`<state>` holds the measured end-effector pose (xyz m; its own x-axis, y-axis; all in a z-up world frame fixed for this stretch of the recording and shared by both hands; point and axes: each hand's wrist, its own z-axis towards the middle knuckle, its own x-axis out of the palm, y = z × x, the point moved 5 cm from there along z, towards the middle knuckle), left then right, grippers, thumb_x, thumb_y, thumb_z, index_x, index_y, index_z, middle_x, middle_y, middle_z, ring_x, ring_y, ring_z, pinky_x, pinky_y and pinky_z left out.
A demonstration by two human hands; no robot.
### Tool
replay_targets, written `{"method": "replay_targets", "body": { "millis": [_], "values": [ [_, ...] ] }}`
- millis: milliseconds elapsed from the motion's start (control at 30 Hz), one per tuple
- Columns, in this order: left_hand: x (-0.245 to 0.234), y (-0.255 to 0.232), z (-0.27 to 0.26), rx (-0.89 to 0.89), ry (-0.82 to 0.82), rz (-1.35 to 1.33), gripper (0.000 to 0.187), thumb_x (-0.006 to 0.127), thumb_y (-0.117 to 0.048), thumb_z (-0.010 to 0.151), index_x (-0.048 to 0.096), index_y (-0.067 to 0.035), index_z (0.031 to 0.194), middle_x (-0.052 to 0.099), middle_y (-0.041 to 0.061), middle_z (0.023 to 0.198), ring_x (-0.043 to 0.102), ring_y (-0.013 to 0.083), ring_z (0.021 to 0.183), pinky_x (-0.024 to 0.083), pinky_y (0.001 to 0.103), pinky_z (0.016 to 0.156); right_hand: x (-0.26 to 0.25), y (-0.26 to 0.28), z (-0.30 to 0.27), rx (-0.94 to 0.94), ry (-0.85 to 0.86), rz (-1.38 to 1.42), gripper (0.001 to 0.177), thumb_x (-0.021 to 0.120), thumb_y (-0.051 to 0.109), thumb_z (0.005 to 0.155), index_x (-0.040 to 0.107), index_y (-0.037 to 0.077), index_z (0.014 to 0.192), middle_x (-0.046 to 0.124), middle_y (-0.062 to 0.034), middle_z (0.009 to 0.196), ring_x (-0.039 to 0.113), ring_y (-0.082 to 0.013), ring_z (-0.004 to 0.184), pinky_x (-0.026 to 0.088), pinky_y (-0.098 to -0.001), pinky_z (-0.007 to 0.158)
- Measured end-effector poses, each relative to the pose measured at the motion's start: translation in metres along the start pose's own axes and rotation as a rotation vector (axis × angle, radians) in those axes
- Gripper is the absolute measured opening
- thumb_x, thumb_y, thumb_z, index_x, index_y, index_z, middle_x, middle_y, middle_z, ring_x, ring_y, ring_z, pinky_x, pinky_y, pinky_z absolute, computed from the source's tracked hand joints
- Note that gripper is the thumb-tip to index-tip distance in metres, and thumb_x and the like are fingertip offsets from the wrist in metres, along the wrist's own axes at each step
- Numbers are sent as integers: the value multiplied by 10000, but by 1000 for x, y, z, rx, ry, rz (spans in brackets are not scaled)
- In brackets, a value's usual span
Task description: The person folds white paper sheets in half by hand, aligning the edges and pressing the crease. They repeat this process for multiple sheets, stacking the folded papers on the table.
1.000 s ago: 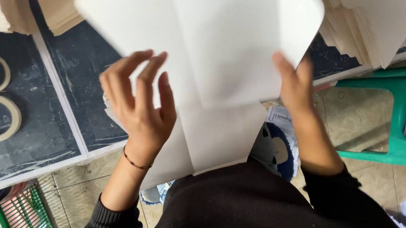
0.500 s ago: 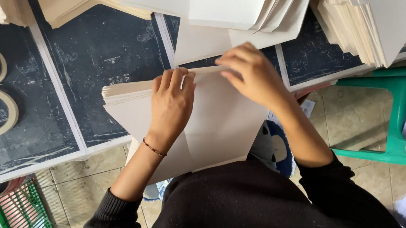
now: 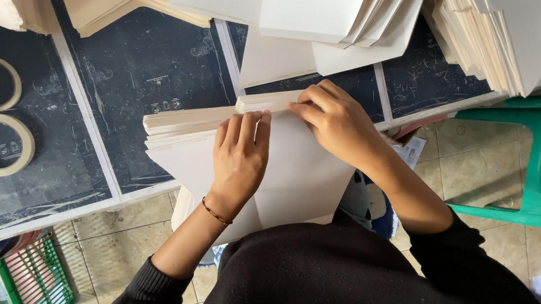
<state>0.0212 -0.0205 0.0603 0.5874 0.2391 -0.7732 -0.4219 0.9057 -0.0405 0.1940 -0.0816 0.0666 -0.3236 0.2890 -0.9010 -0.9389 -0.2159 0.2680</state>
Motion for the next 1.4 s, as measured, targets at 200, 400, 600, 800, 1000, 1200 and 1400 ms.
{"method": "replay_targets", "body": {
  "millis": [200,400,600,800,1000,1200,1400],
  "values": [
    [11,13,7,33,-19,-11,60,807,-20,969,775,-65,947,581,71,894,626,240,771,513,345,739,10,-5,4,-5,39,-82,99,827,14,949,793,107,955,660,-9,921,685,-193,915,598,-312,802],
    [19,16,0,47,-18,-69,106,813,-6,957,771,-56,873,576,81,816,602,248,688,541,361,729,23,-7,2,-69,30,-212,157,830,52,933,748,157,850,617,31,824,653,-161,821,558,-285,731],
    [27,-1,-23,125,-142,51,159,779,40,943,744,-49,816,576,81,741,594,231,615,544,327,647,40,11,-15,-161,-160,-296,232,756,91,1014,721,160,795,579,36,758,611,-144,729,509,-230,600],
    [15,-13,-38,175,-82,157,102,731,-23,1028,810,3,1088,709,128,972,762,253,910,600,298,802,28,64,-33,-29,-294,-548,136,731,118,1073,839,55,1021,782,-74,1042,771,-182,966,599,-215,733],
    [31,5,-17,76,45,-89,74,739,-128,1062,777,-66,1075,578,69,953,627,250,864,528,358,812,26,18,-63,79,-276,57,335,692,-49,1007,810,64,1300,767,-111,1243,743,-310,1140,605,-406,953],
    [32,39,-7,-193,1,-386,49,738,-19,1061,724,-65,1049,701,64,868,717,291,785,557,353,726,-10,-24,-116,475,-345,250,391,834,148,1028,741,-25,1366,644,-111,1142,664,-310,1023,560,-396,857],
    [35,36,4,-343,-14,-509,101,709,16,1070,758,-67,1101,729,71,907,727,307,821,564,376,751,16,6,-124,826,-438,707,416,647,126,1109,512,-45,1464,586,-202,1295,587,-307,1222,508,-463,1059]
  ]
}}
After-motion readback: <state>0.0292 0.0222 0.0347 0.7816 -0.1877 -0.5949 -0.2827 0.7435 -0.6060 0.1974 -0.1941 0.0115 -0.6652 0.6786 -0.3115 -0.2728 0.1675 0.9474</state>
